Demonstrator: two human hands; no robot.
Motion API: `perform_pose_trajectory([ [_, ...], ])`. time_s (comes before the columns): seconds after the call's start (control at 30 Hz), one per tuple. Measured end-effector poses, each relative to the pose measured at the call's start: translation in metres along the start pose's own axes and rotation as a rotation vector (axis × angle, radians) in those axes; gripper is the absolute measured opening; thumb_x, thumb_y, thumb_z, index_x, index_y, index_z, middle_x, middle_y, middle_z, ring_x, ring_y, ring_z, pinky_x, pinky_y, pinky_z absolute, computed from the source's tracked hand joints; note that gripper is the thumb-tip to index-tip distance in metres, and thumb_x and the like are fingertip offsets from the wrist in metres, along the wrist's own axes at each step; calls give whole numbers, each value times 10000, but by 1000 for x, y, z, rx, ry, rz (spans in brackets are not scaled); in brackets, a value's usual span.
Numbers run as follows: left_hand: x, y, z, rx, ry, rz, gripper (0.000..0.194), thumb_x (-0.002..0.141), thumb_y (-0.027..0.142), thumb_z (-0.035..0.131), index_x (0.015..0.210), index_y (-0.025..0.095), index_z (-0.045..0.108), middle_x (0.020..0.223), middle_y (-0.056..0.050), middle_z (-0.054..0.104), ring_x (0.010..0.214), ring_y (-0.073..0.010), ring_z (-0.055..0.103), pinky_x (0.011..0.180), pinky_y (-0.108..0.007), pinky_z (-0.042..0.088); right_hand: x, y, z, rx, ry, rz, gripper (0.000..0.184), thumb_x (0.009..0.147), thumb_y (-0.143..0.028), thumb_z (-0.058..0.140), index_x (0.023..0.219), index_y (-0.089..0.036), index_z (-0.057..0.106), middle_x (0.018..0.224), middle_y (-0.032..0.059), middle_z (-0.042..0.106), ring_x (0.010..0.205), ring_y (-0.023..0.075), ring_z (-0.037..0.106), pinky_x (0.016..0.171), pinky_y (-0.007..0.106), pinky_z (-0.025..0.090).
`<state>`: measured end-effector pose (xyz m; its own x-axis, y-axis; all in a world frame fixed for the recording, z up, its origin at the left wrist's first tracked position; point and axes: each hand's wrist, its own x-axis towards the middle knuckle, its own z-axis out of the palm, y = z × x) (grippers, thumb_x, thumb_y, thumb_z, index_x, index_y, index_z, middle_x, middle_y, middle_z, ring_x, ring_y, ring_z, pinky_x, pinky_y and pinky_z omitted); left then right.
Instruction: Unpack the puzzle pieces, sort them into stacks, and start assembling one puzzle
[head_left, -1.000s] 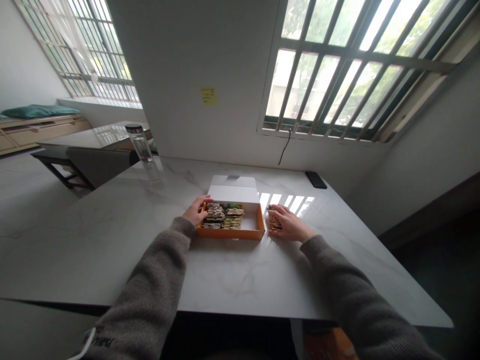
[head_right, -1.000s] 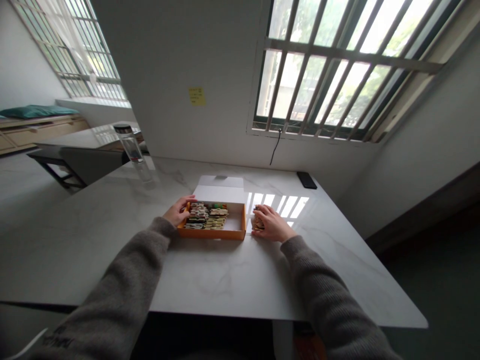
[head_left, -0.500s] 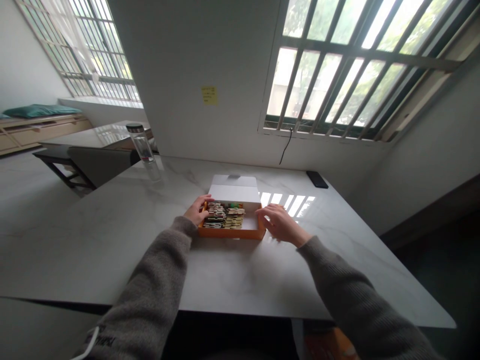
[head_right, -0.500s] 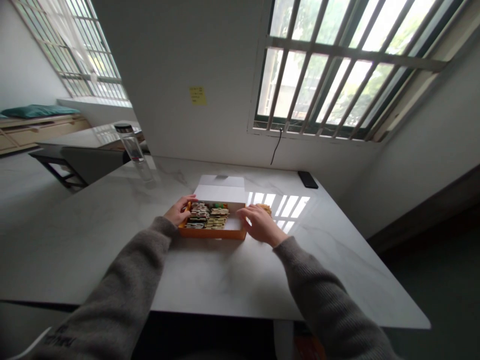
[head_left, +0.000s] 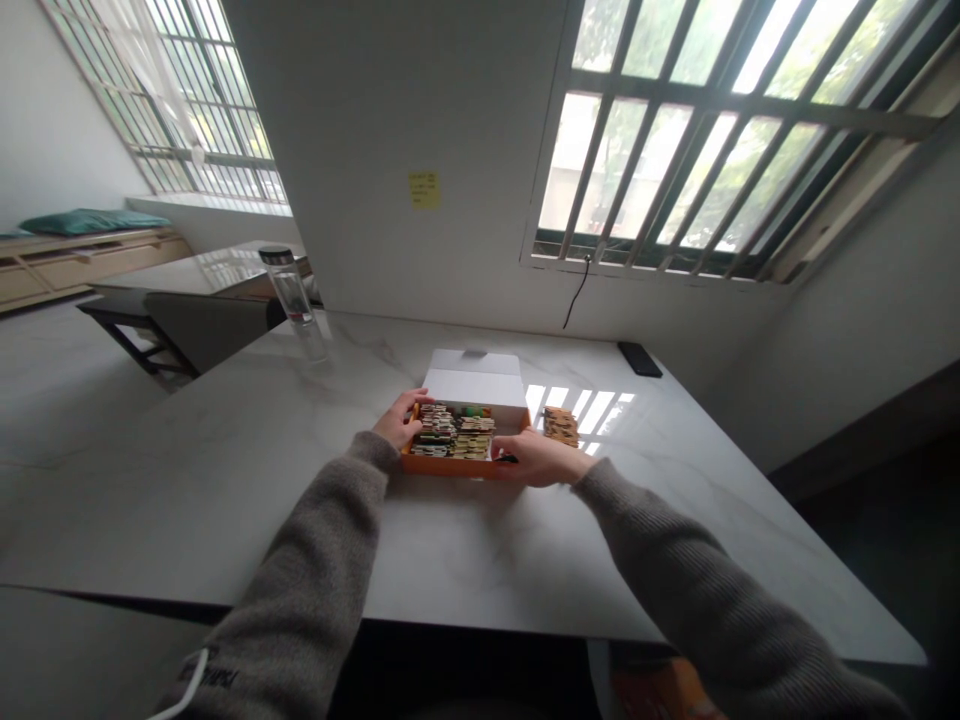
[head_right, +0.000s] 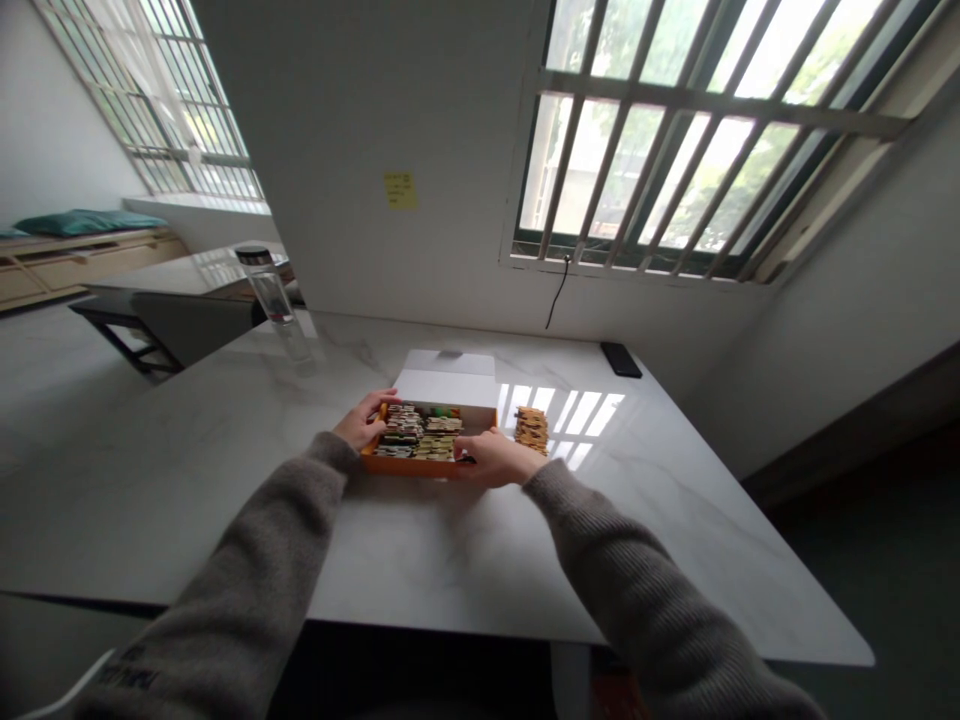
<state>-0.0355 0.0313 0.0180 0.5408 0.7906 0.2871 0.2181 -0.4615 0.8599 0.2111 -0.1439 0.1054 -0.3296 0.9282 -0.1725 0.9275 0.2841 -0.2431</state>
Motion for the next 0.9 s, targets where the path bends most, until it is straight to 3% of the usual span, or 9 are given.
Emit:
perform_pose_trajectory([
  [0.13,0,2,-1,-5,-24,-9,549,612,208,500,1145,153,621,1459,-133,474,1354,-311,476,1107,-477,456,0,10,1,110,-15,-78,246,915,-339,619,1117,-209,673,883,39,738,709,141,620,686,229,434],
  [0.27,0,3,-1,-12,-39,-14,559,610,206,495,1153,144,617,1469,-137,468,1351,-315,480,1093,-473,468,-3,18,3,150,-45,-160,178,942,-303,571,969,-173,689,854,34,707,686,127,579,654,223,426],
  [0.53,0,2,0,-16,-45,-5,546,610,212,501,1140,157,623,1468,-130,482,1359,-311,479,1085,-469,478,-9,24,5,270,46,-266,165,960,-258,518,947,-164,654,949,64,668,804,163,609,721,249,476],
  [0.6,0,1,0,-10,-51,-7,548,620,215,501,1150,154,623,1474,-132,476,1363,-311,477,1074,-466,489,-10,27,7,295,124,-199,169,966,-276,511,1005,-175,642,924,56,684,783,164,620,707,252,479],
  [0.7,1,0,-1,-6,-61,4,540,631,211,511,1156,161,628,1483,-123,474,1344,-306,498,1072,-460,494,-13,40,8,285,375,-47,211,951,-294,543,1138,-211,597,938,45,713,770,169,638,709,263,481],
  [0.8,1,-3,-2,-11,-55,11,534,631,204,527,1153,168,634,1476,-115,488,1322,-301,521,1076,-454,493,-17,70,6,257,649,68,208,953,-310,536,1135,-221,584,937,52,727,773,180,653,719,279,485],
  [0.9,2,-5,-2,-27,-51,3,531,630,206,533,1151,169,633,1474,-115,490,1306,-297,537,1067,-449,500,-17,108,3,186,780,144,176,959,-307,499,1039,-207,619,964,83,729,828,202,668,745,300,495],
])
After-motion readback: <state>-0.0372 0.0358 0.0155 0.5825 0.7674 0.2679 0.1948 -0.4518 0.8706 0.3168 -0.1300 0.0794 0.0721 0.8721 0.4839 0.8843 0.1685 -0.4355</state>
